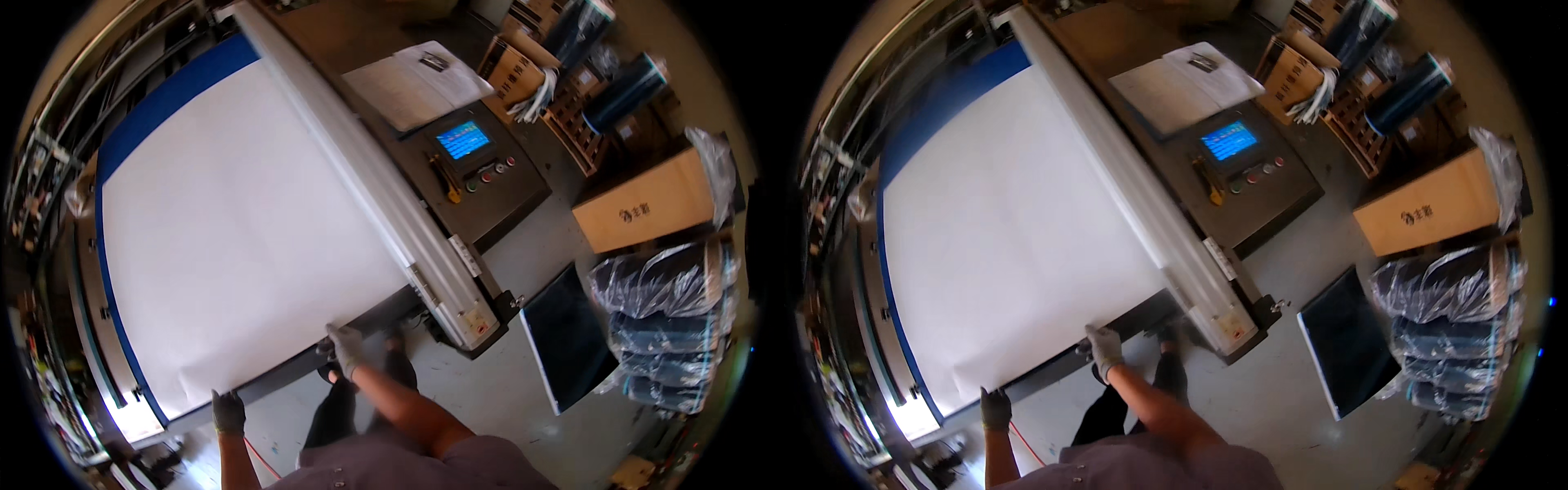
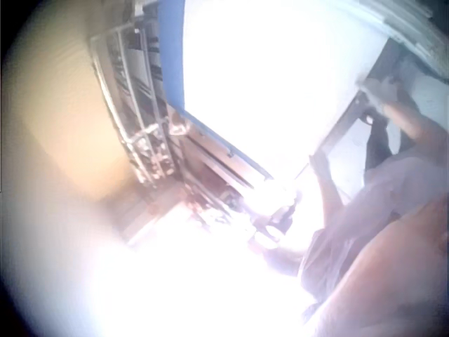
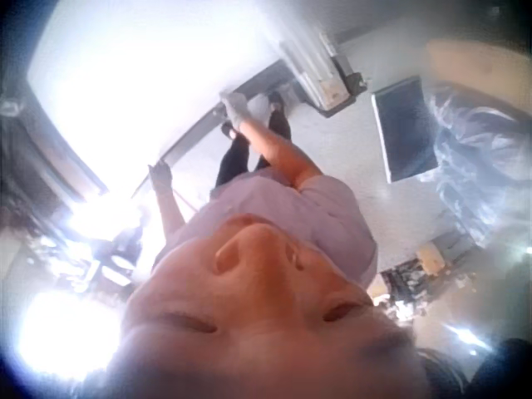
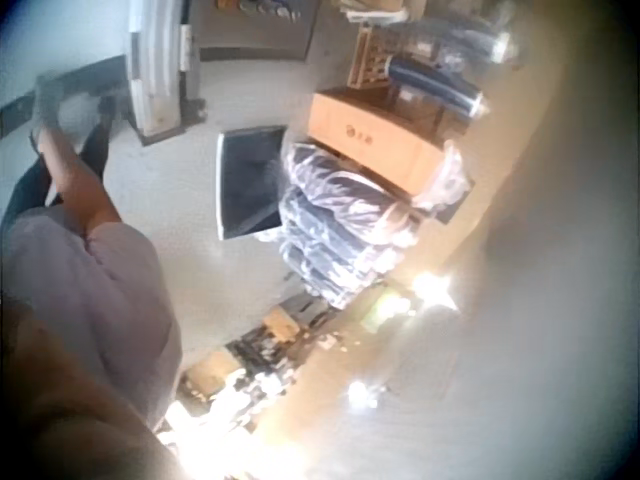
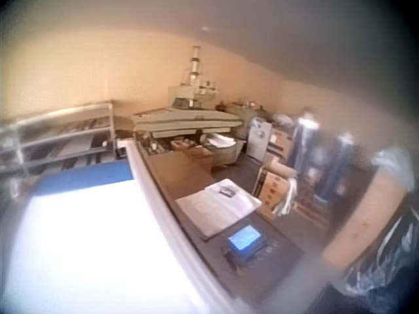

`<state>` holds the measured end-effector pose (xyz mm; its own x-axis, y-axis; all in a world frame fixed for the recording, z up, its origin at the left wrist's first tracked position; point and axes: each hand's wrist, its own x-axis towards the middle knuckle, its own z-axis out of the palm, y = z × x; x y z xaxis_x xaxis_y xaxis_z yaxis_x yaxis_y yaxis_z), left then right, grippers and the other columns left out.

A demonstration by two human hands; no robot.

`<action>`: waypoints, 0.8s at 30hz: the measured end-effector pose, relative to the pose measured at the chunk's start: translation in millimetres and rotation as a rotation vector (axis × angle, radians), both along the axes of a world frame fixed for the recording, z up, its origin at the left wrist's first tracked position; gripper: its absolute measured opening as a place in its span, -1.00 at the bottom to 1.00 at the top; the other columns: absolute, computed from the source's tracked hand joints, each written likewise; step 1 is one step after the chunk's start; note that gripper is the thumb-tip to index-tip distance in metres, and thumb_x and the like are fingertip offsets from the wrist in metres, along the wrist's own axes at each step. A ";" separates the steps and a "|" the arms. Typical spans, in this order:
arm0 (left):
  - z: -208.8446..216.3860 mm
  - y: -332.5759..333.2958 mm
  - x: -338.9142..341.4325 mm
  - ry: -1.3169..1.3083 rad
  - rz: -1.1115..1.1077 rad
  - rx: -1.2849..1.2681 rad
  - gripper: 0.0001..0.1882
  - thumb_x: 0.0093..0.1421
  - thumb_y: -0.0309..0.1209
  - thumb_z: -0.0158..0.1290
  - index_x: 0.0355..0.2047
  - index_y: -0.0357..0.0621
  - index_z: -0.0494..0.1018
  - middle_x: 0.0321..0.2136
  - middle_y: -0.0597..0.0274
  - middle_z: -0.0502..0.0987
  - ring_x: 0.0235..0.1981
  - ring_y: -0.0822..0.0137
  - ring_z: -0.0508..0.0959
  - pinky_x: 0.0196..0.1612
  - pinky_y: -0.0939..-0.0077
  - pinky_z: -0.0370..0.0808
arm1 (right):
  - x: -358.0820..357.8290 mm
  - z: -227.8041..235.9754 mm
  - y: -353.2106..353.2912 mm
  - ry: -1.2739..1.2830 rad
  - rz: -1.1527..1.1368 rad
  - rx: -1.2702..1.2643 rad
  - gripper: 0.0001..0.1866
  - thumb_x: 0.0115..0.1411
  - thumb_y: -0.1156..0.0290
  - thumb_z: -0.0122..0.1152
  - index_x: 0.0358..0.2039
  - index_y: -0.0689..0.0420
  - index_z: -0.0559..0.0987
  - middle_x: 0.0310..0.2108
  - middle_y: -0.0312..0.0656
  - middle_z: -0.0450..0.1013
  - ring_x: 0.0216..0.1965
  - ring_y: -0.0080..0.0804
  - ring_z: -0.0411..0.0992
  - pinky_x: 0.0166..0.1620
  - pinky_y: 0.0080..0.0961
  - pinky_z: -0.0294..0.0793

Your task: The person writes on a black sheet with a marker, then places it on a machine table. They load a large white sheet into the machine, adjust the clamps, and use a hex key to tighten bolts on the machine's side. Finally, they operate the machine's control panel.

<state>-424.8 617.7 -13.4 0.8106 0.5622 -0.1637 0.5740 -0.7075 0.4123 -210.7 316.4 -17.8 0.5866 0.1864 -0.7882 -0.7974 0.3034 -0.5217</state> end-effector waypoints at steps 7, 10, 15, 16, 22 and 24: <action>-48.9 18.5 -9.4 -0.251 0.331 -0.885 -0.68 0.39 -0.17 -0.18 -0.32 -0.08 0.46 -0.50 0.30 0.51 -0.39 0.37 0.47 -0.03 0.32 0.37 | 1.9 -23.4 -6.0 -0.055 0.091 0.067 -0.64 0.21 0.17 0.24 -0.51 0.23 0.61 -0.61 -0.20 0.54 -0.73 -0.52 0.43 -0.65 -0.57 0.38; -47.1 28.1 -12.1 -0.340 0.669 -1.339 -0.67 0.38 -0.07 -0.15 -0.43 0.06 0.40 -0.64 0.42 0.35 -0.56 0.45 0.33 -0.26 0.48 0.36 | 10.1 -10.6 -15.7 -0.056 0.180 0.038 -0.59 0.21 0.15 0.23 -0.57 0.27 0.60 -0.68 -0.19 0.51 -0.75 -0.53 0.41 -0.64 -0.56 0.39; -50.4 28.3 -16.6 -0.238 0.681 -0.806 -0.70 0.39 -0.10 -0.12 -0.45 0.10 0.37 -0.69 0.48 0.26 -0.66 0.47 0.27 -0.31 0.50 0.40 | 14.8 -11.3 -22.3 -0.107 0.270 -0.013 -0.54 0.21 0.11 0.21 -0.64 0.24 0.58 -0.74 -0.18 0.48 -0.78 -0.52 0.40 -0.64 -0.53 0.37; -54.4 30.5 -21.5 -0.173 0.547 -0.671 -0.71 0.38 -0.09 -0.11 -0.45 0.10 0.37 -0.68 0.48 0.26 -0.65 0.47 0.28 -0.31 0.51 0.41 | 13.6 -11.0 -22.4 -0.122 0.294 -0.039 -0.54 0.21 0.10 0.21 -0.65 0.23 0.57 -0.75 -0.19 0.47 -0.78 -0.52 0.40 -0.65 -0.53 0.36; -56.5 25.6 -8.2 -0.445 1.030 -1.071 -0.64 0.38 -0.03 -0.14 -0.48 0.10 0.37 -0.63 0.43 0.37 -0.60 0.47 0.39 -0.39 0.66 0.47 | 12.8 -22.4 -18.8 -0.177 0.290 -0.125 -0.52 0.22 0.09 0.20 -0.70 0.20 0.55 -0.77 -0.21 0.46 -0.79 -0.53 0.39 -0.64 -0.53 0.35; -56.4 27.0 -12.7 -0.451 1.010 -1.058 -0.65 0.37 -0.03 -0.12 -0.47 0.11 0.37 -0.62 0.44 0.39 -0.59 0.48 0.42 -0.48 0.71 0.44 | 15.2 -10.0 -22.8 -0.134 0.259 -0.084 -0.52 0.22 0.09 0.19 -0.70 0.19 0.55 -0.77 -0.21 0.46 -0.79 -0.53 0.38 -0.64 -0.53 0.34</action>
